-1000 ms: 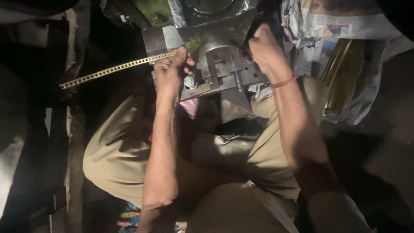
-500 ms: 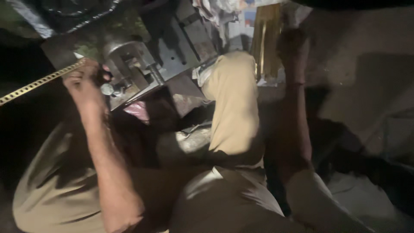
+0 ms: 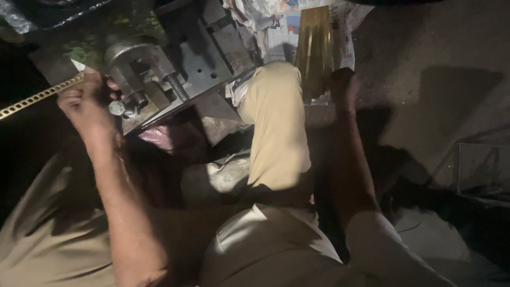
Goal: The person feeds a metal strip into a punch press machine and operates a manual lever to stamp the metal.
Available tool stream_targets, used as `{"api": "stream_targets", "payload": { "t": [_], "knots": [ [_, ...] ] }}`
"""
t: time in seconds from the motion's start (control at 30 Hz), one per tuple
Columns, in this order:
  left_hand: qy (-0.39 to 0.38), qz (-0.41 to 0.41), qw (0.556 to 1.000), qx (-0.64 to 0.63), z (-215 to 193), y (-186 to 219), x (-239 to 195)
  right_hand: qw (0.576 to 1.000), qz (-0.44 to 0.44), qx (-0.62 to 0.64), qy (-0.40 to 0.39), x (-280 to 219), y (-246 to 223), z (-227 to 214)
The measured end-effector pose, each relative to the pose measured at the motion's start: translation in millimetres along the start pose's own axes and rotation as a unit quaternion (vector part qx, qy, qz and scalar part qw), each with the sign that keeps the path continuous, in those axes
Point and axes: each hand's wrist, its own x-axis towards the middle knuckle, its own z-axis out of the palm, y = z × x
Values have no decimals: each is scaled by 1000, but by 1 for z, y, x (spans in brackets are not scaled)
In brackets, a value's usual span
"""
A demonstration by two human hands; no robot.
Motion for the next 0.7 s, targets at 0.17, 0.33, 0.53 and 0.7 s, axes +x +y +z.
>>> {"api": "stream_targets", "payload": {
  "t": [0.17,0.33,0.53,0.7],
  "knots": [
    [-100,49,992,67,-1,11,-7,987,93,98,-84,3,13,-8],
    [-28,9,999,-28,10,16,-8,962,84,-7,-261,9,12,-17],
    [-93,62,993,43,2,15,-8,959,-198,103,-174,-5,-8,-44],
    [-76,57,995,29,0,10,-7,943,-76,221,-238,-14,-15,-54]
  ]
}}
